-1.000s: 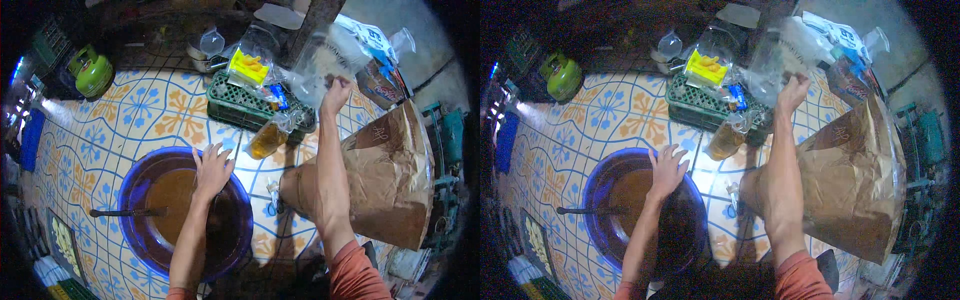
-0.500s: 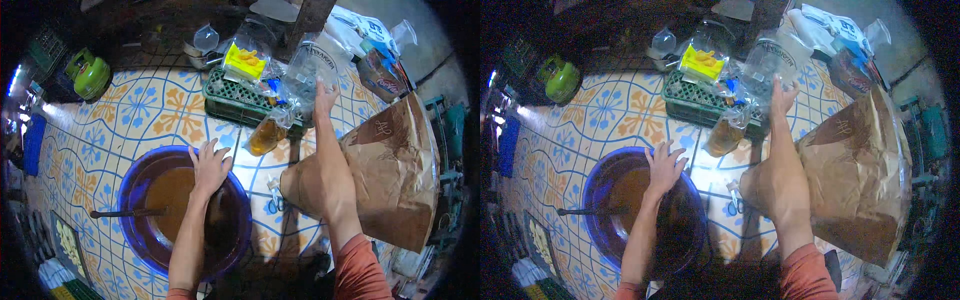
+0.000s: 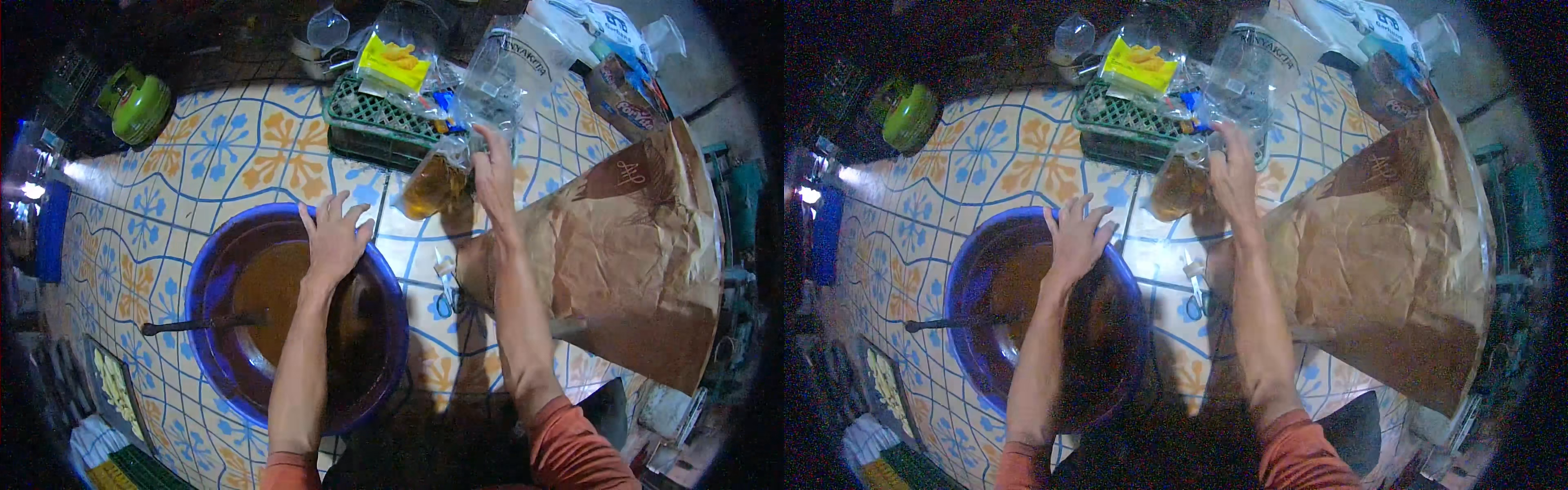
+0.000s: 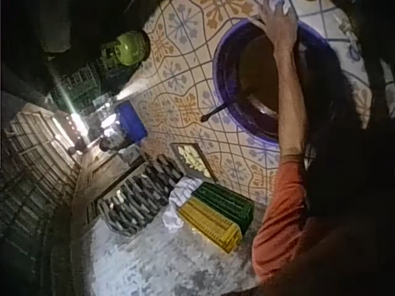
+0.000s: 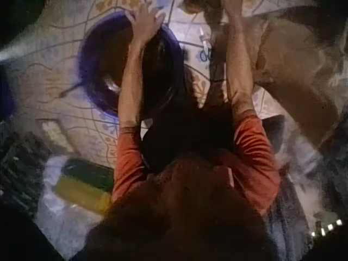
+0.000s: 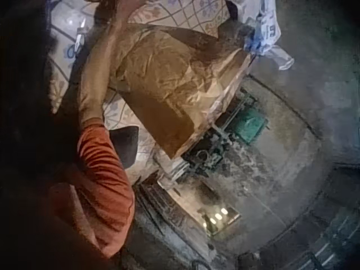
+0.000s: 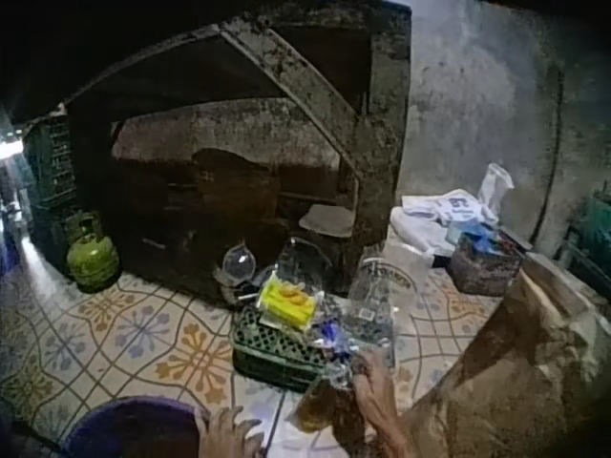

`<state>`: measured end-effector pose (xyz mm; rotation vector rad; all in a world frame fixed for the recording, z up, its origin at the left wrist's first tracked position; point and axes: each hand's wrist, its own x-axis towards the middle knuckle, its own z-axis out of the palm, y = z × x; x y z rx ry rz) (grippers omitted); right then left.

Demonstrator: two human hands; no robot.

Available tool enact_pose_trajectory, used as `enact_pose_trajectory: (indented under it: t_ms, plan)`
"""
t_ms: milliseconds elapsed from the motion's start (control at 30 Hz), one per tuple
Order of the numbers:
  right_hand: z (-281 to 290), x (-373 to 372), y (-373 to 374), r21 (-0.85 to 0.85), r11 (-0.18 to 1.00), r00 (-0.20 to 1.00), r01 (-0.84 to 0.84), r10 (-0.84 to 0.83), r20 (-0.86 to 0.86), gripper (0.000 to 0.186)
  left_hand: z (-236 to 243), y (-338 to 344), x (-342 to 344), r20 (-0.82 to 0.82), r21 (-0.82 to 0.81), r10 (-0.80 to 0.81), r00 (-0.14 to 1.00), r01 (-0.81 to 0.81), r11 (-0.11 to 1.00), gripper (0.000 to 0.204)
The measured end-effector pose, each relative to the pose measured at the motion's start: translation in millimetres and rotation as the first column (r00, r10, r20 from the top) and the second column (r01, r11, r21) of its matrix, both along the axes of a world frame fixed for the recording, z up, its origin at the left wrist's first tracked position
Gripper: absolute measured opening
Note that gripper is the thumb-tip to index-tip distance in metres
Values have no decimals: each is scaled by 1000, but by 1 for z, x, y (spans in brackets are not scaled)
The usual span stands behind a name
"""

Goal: The person pours oil from plastic pouches into a large blue bowl containing a dark brown liquid mixture. They use scissors to open the pouches and later reach into a large paper bag to handle pieces of dough.

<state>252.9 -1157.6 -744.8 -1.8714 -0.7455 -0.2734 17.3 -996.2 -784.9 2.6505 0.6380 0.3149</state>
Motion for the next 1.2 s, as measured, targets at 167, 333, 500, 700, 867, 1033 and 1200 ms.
enact_pose_trajectory:
  t_ms: [167, 333, 500, 700, 867, 1033, 1200]
  plan:
    - [16, 10, -8, -223, 935, 958, -275, 247, -149, 35, 30, 0, 21, 38, -202, -40, 998, 47, 978, 50]
    - [10, 15, -15, -266, 929, 966, -258, 241, -94, 25, 61, -26, 106, 350, -156, -292, 890, 363, 919, 65]
    - [15, -17, -20, -196, 976, 993, -99, 85, -79, 19, 80, -14, 140, 156, -50, -500, 852, 513, 857, 52]
    - [46, -57, -35, -77, 987, 985, -141, 132, -107, 17, 92, -5, 96, 154, -84, -461, 874, 477, 875, 27]
    - [81, -69, -60, -32, 984, 963, -176, 165, -213, 18, 108, -22, 51, 300, -357, -274, 914, 374, 856, 26]
    - [94, -83, -80, 139, 953, 858, -270, 303, -415, 19, 107, -40, 10, 360, -643, -85, 929, 313, 699, 22]
    - [105, -102, -99, 124, 945, 801, -302, 322, -505, 19, 108, -65, -25, 347, -729, 101, 932, 200, 655, 23]
